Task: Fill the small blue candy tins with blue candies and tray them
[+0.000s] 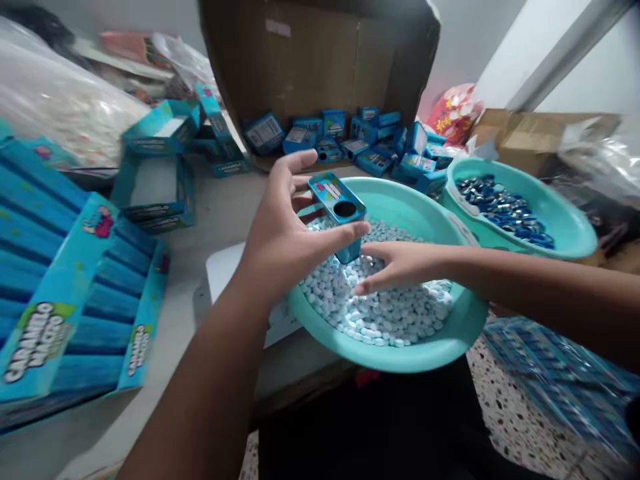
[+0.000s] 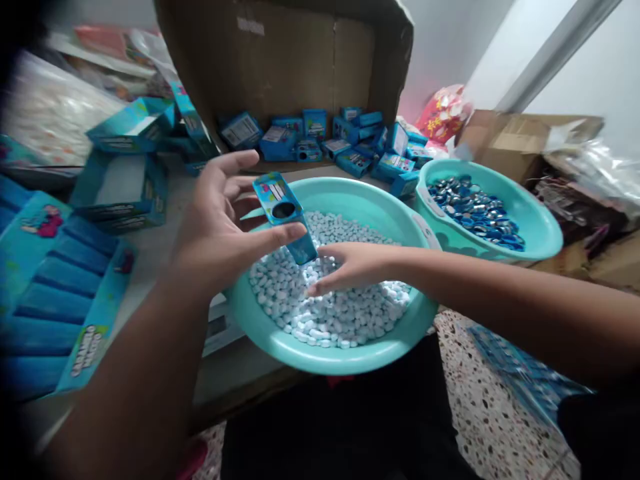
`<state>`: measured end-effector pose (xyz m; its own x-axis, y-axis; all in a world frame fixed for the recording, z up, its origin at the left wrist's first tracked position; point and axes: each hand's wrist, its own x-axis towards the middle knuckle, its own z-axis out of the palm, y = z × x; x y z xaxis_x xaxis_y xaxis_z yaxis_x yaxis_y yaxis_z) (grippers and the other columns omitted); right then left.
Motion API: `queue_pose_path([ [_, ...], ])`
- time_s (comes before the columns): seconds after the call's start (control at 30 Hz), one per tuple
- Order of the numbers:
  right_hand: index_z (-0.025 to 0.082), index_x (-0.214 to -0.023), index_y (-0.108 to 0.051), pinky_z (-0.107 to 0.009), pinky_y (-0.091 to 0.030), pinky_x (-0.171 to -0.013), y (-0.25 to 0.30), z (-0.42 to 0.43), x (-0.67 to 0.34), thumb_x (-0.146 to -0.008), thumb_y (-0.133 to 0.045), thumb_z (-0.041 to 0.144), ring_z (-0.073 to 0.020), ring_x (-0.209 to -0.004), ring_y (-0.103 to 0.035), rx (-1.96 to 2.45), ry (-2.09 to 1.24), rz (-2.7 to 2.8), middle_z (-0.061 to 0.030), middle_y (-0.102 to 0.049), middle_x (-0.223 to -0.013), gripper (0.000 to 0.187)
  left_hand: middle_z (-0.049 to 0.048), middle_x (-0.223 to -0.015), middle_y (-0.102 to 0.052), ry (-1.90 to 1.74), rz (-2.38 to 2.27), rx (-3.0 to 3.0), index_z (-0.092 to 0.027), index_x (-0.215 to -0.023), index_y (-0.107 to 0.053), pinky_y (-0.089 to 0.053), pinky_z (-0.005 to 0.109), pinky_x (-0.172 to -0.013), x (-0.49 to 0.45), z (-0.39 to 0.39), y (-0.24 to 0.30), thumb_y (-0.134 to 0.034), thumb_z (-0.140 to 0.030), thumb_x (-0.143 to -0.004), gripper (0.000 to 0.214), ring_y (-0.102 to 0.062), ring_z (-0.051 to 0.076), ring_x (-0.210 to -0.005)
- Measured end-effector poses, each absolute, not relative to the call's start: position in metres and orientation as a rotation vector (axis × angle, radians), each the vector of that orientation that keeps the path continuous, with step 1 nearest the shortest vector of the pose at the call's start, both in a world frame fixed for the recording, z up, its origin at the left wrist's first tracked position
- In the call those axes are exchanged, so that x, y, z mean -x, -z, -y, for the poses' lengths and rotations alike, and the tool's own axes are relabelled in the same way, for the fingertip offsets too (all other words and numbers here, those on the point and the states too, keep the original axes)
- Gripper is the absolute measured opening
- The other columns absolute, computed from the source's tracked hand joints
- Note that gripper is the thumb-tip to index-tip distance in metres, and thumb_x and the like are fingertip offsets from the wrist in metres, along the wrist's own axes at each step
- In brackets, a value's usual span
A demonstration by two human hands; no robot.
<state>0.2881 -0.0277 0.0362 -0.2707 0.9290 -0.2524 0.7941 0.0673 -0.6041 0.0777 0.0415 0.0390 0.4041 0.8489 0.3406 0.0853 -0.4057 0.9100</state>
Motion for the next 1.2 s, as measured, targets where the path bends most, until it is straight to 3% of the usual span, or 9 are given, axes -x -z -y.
queue_pose_path([
  [0.13,0.023,-0.115,-0.067,-0.033,-0.052,-0.074,-0.035,0.025,-0.284,-0.069,-0.079,0.06,-0.0246,-0.093,-0.066,1.803,-1.145,2.178,-0.0052,-0.072,-0.105,0.06,0.0084,-0.136,-0.056,-0.963,-0.885,-1.893,-0.034,-0.144,-0.043,-0.052,0.05,-0.103,-0.083,-0.04,-0.032,-0.09,-0.046,-0.061,0.096,-0.055,0.036,-0.129],
  [0.3,0.02,-0.089,-0.067,-0.028,-0.045,-0.063,-0.037,0.02,-0.277,-0.068,-0.079,0.052,-0.0187,-0.076,-0.063,1.897,-1.202,2.093,0.0005,-0.069,-0.081,0.04,0.0107,-0.141,-0.053,-0.911,-0.945,-1.928,-0.034,-0.149,-0.038,-0.049,0.054,-0.106,-0.079,-0.045,-0.028,-0.087,-0.046,-0.065,0.097,-0.055,0.036,-0.129],
  [0.5,0.019,-0.099,-0.071,-0.026,-0.041,-0.051,-0.068,0.022,-0.29,-0.069,-0.078,0.04,-0.0145,-0.06,-0.058,1.98,-1.233,1.919,0.002,-0.065,-0.068,0.037,0.0139,-0.147,-0.05,-0.854,-0.951,-1.95,-0.03,-0.153,-0.035,-0.05,0.054,-0.106,-0.08,-0.045,-0.029,-0.087,-0.047,-0.064,0.105,-0.053,0.037,-0.132],
  [0.63,0.019,-0.087,-0.07,-0.025,-0.039,-0.046,-0.101,0.02,-0.299,-0.071,-0.078,0.035,-0.0116,-0.052,-0.052,1.791,-1.209,1.747,0.0021,-0.06,-0.064,0.024,0.0146,-0.149,-0.05,-0.787,-0.968,-1.988,-0.026,-0.156,-0.033,-0.049,0.054,-0.107,-0.08,-0.044,-0.034,-0.085,-0.055,-0.065,0.108,-0.053,0.038,-0.131],
  [0.87,0.02,-0.079,-0.059,-0.022,-0.021,-0.037,-0.117,-0.004,-0.267,-0.071,-0.078,0.03,-0.0068,-0.046,-0.038,1.26,-1.262,1.348,0.0038,-0.049,-0.06,0.022,0.0119,-0.153,-0.047,-0.765,-0.802,-2.252,-0.023,-0.152,-0.038,-0.044,0.049,-0.113,-0.08,-0.041,-0.037,-0.076,-0.06,-0.074,0.094,-0.048,0.034,-0.138],
  [0.97,0.02,-0.08,-0.057,-0.021,-0.023,-0.039,-0.105,-0.014,-0.248,-0.072,-0.078,0.028,-0.0064,-0.049,-0.039,1.11,-1.241,1.204,0.0037,-0.049,-0.064,0.024,0.0105,-0.149,-0.05,-0.782,-0.828,-2.336,-0.024,-0.146,-0.044,-0.046,0.048,-0.109,-0.082,-0.04,-0.036,-0.074,-0.058,-0.077,0.082,-0.051,0.033,-0.134],
  [1.1,0.022,-0.08,-0.054,-0.023,-0.026,-0.041,-0.087,-0.018,-0.232,-0.073,-0.077,0.033,-0.0071,-0.051,-0.041,0.988,-1.164,1.118,0.0038,-0.051,-0.068,0.026,0.0066,-0.131,-0.061,-0.817,-0.807,-2.365,-0.025,-0.123,-0.059,-0.053,0.044,-0.096,-0.083,-0.04,-0.038,-0.076,-0.048,-0.077,0.054,-0.06,0.029,-0.118],
  [1.2,0.023,-0.081,-0.052,-0.024,-0.03,-0.044,-0.078,-0.015,-0.228,-0.075,-0.075,0.036,-0.0083,-0.053,-0.043,0.984,-1.07,1.121,0.0039,-0.053,-0.07,0.027,0.0051,-0.122,-0.064,-0.833,-0.779,-2.341,-0.025,-0.115,-0.061,-0.053,0.042,-0.092,-0.084,-0.041,-0.039,-0.078,-0.046,-0.076,0.047,-0.062,0.028,-0.112],
])
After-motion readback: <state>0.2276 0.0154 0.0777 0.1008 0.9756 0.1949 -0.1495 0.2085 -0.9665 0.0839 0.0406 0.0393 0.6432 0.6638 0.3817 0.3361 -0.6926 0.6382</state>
